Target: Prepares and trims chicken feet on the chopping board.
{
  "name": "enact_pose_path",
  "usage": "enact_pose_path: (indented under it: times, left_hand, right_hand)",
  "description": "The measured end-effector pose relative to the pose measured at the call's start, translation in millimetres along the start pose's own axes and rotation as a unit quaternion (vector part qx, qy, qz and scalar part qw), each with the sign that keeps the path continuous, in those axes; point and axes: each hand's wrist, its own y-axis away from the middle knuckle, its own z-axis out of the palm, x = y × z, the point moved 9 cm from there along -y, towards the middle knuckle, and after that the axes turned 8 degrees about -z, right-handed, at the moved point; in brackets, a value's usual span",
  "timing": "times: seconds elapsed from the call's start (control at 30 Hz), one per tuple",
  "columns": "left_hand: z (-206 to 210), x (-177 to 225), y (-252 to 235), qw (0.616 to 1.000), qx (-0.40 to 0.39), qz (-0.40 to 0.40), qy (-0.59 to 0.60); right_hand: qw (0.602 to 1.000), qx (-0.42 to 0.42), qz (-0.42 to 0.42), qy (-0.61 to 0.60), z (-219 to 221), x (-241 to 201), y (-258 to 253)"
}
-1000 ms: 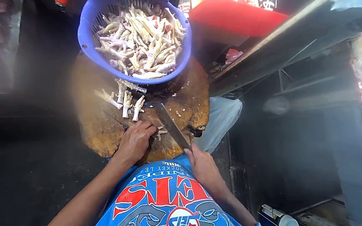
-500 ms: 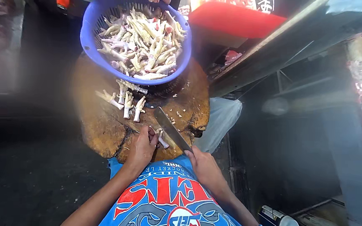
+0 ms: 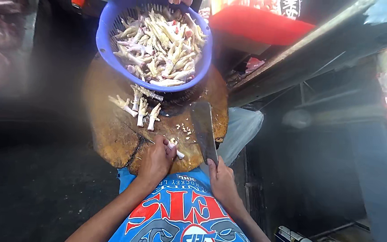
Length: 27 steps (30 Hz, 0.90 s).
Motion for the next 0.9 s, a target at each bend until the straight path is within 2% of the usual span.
enact_pose_path:
  times: [0.07, 0.13, 0.23, 0.3, 0.37, 0.47, 0.57, 0.67, 0.77, 0.9]
  left_hand:
    - [-6.9, 11.4, -2.2, 0.994, 0.004, -0.022, -0.103]
    - [-26.8, 21.5, -11.0, 0.988, 0.074, -0.011, -0.139]
    - [-85.0, 30.8, -21.8, 0.958, 0.258, 0.06, -0.111]
    - [-129.7, 43.6, -24.3, 0.94, 0.318, 0.1, -0.076]
    - [-170.9, 69.0, -33.7, 0.927, 0.338, 0.152, -0.056]
    - [-210.0, 101.6, -84.7, 0.936, 0.266, 0.179, -0.148]
    - [-208.5, 108.8, -152.0, 0.92, 0.156, 0.167, -0.317]
    - [-202.2, 121.5, -158.2, 0.892, 0.113, 0.091, -0.428]
    - [-200.3, 128.6, -146.0, 0.876, 0.122, 0.059, -0.463]
    - [-207.0, 114.3, -158.6, 0.877, 0.143, 0.2, -0.412]
  right_hand:
    - [0.993, -0.085, 0.049, 0.067, 9.7, 12.9, -2.7]
    - [0.986, -0.12, 0.071, 0.091, 13.2, 21.8, -5.0]
    - [0.985, -0.126, 0.082, 0.087, 15.9, 24.8, -3.6]
    - [0.985, -0.119, 0.09, 0.084, 15.8, 23.6, -2.0]
    - [0.986, -0.11, 0.09, 0.086, 15.7, 22.6, -1.2]
    - [0.986, -0.111, 0.092, 0.087, 16.3, 22.3, 0.1]
    - [0.985, -0.114, 0.095, 0.082, 16.1, 24.8, 0.6]
    - [0.991, -0.082, 0.087, 0.064, 17.4, 26.9, 2.7]
    - [0.992, -0.066, 0.098, 0.043, 20.1, 30.6, 7.0]
    - [0.992, -0.058, 0.103, 0.038, 22.1, 31.4, 9.6]
